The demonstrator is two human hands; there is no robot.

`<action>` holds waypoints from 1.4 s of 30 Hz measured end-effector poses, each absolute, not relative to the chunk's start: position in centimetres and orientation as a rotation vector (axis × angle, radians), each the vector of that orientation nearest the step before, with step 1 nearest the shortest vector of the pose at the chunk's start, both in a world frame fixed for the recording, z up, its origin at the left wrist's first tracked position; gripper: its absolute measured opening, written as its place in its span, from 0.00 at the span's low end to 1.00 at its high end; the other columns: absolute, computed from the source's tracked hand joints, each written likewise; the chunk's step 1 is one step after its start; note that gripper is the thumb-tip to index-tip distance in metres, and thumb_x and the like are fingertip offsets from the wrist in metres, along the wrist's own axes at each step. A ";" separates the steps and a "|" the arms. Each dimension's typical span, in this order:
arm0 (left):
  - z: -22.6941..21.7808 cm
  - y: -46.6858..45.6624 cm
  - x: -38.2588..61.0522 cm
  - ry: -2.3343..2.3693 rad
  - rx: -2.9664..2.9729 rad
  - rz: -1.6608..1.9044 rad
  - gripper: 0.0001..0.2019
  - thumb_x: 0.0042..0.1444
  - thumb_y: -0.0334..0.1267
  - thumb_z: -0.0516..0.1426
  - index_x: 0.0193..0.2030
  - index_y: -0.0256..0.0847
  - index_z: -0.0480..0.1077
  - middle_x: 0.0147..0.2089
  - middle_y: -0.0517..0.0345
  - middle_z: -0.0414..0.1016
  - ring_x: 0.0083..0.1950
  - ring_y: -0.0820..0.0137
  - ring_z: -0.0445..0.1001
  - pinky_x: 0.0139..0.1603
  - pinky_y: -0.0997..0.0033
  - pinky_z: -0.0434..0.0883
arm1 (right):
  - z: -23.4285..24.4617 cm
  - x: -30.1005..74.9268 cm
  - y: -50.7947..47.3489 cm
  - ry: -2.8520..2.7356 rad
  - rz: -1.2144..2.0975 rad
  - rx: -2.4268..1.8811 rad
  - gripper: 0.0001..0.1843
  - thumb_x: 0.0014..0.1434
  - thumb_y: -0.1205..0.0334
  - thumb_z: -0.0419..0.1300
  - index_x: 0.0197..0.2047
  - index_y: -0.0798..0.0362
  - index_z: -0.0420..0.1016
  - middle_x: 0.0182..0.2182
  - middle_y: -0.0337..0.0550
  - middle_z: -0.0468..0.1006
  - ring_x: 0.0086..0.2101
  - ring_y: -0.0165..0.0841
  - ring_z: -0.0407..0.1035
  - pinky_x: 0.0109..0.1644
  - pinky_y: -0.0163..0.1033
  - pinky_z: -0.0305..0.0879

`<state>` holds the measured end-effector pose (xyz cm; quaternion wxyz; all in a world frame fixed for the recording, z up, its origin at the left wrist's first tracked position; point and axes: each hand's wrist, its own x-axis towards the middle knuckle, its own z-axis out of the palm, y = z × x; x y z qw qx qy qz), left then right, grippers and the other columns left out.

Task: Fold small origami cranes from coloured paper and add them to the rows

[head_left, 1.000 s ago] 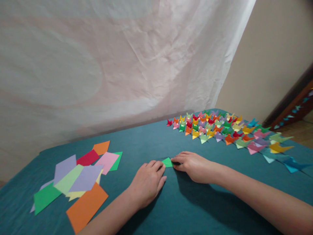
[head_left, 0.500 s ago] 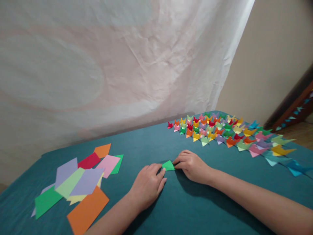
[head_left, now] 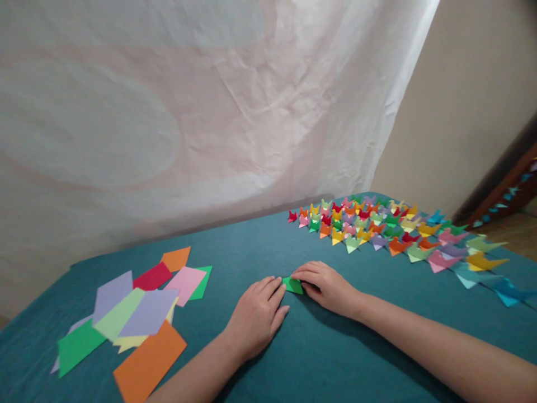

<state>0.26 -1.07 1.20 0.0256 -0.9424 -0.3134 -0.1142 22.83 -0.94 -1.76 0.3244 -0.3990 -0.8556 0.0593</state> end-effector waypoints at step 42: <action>0.8 -0.6 0.3 -0.924 -3.095 -0.720 0.10 0.61 0.34 0.51 0.43 0.42 0.73 0.43 0.54 0.74 0.50 0.64 0.68 0.51 0.61 0.67 | -0.6 22.1 -2.3 -2.315 0.263 -1.040 0.05 0.59 0.63 0.57 0.37 0.52 0.75 0.36 0.43 0.72 0.38 0.32 0.65 0.43 0.40 0.57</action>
